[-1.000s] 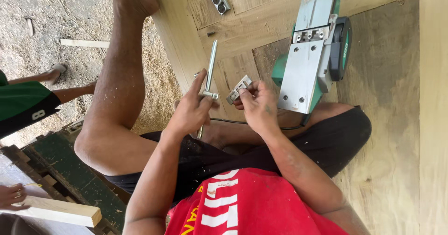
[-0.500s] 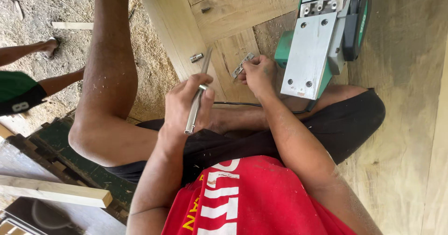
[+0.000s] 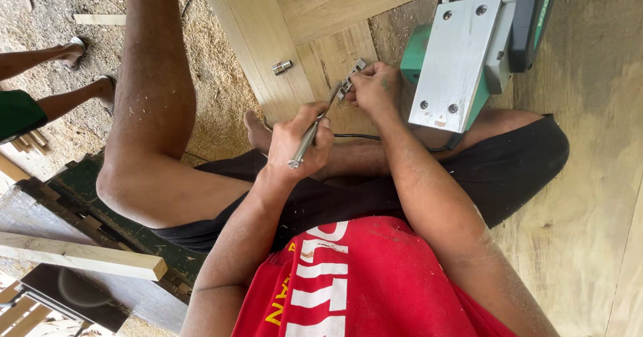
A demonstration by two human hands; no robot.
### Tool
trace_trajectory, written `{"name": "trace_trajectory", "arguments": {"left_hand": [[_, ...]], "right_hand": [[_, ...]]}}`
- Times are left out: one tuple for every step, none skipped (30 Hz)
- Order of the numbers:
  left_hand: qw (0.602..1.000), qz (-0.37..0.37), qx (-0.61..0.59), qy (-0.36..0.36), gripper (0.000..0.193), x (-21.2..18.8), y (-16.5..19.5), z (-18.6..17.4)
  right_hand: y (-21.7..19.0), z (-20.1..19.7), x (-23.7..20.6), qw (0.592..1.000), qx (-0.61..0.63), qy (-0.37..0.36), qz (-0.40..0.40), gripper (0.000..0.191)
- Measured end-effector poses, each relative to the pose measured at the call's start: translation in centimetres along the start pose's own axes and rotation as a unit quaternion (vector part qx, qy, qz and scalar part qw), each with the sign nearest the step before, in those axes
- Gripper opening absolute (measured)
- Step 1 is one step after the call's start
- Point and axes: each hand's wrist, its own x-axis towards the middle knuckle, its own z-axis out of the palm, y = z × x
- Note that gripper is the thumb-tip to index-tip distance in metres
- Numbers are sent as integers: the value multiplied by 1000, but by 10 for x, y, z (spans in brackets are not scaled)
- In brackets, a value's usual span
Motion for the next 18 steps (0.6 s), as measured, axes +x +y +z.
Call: {"name": "trace_trajectory", "arguments": {"left_hand": [[1000,4,0,-2,25,0,0,2],[1000,9,-1,-6,25,-1,0,4],[999,40,3,-3,25,0,1,6],[998,68,7,1,26,0,2,7],[995,95,11,7,27,1,4,9],[996,84,23,-1,28,3,4,11],[996,77,36,-7,30,6,5,13],[996,71,49,-13,31,8,6,15],[996,67,55,-7,32,8,6,15],[996,64,63,2,32,8,7,14],[995,67,68,7,32,8,7,14],[995,83,57,7,33,6,7,14],[994,94,47,7,33,4,8,13],[993,109,39,11,33,3,8,12],[992,116,45,4,33,2,8,13],[992,118,52,-4,32,3,7,13],[991,117,61,-8,32,2,7,15],[993,96,69,-14,32,1,7,17]], "right_hand": [[0,0,0,1000,0,0,2,13],[0,0,0,1000,1,-2,-5,12],[1,0,0,1000,3,-1,-9,11],[1,0,0,1000,4,-3,-11,11],[1,0,0,1000,0,-2,-6,10],[1,0,0,1000,-4,-2,-5,10],[1,0,1,1000,-7,-1,-8,10],[0,0,1,1000,1,-3,-5,10],[0,0,0,1000,7,-6,1,10],[0,0,0,1000,14,-11,4,10],[0,0,0,1000,23,-11,-5,10],[0,0,0,999,31,-9,-7,11],[0,0,0,999,36,-13,-6,11],[0,0,0,999,32,-15,-3,11],[-1,0,0,1000,28,-14,-1,12],[-1,0,0,1000,24,-14,4,12],[-2,0,0,1000,20,-14,8,12],[-2,0,0,1000,17,-16,6,12]]}}
